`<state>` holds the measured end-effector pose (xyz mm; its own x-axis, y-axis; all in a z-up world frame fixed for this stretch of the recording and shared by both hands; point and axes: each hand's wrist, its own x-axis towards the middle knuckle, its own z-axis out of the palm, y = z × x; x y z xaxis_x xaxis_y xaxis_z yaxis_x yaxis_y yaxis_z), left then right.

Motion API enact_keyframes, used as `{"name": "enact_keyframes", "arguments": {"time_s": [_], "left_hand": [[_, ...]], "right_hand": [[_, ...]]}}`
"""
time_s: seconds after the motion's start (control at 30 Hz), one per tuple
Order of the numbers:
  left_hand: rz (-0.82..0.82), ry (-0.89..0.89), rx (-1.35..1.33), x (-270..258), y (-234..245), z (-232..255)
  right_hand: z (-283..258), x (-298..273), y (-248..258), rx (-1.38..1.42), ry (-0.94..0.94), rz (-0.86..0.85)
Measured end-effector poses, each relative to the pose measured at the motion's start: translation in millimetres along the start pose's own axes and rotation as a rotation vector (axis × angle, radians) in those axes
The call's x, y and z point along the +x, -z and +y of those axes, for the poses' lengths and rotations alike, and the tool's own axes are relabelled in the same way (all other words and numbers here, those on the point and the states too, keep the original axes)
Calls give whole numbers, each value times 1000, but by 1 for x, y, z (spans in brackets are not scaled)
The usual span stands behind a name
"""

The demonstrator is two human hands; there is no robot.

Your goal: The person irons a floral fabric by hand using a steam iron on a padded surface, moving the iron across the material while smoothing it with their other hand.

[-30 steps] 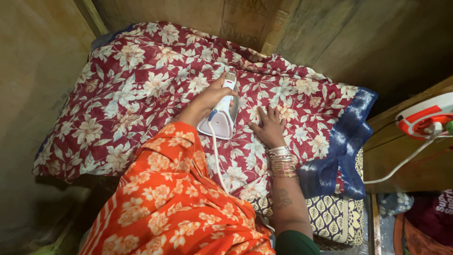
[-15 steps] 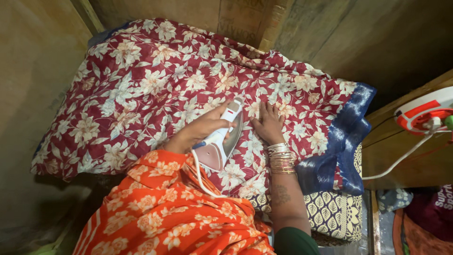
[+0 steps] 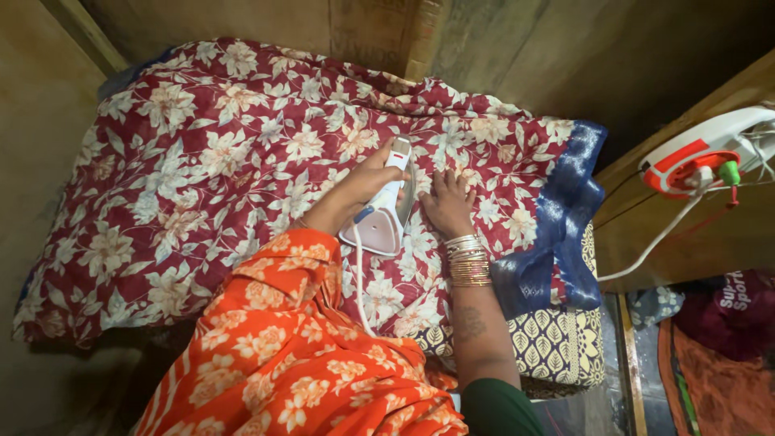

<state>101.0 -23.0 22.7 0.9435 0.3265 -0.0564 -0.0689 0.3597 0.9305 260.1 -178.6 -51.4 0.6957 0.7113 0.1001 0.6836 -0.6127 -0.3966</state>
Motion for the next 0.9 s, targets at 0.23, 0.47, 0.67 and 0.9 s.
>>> {"name": "enact_keyframes", "arguments": {"time_s": [0.23,0.47,0.67,0.9], "left_hand": [[25,27,39,-27,-15,2],[-92,121,44,-66,-27,-4],[-177,96,-32,-40,-23,-15],[-150,67,-35,12,-31,-15]], "right_hand": [[19,3,2,21,97,-29],[29,4,13,215,112,-62],[27,1,22,1360,-125,-175],[38,7,19,1267,-136,-56]]}}
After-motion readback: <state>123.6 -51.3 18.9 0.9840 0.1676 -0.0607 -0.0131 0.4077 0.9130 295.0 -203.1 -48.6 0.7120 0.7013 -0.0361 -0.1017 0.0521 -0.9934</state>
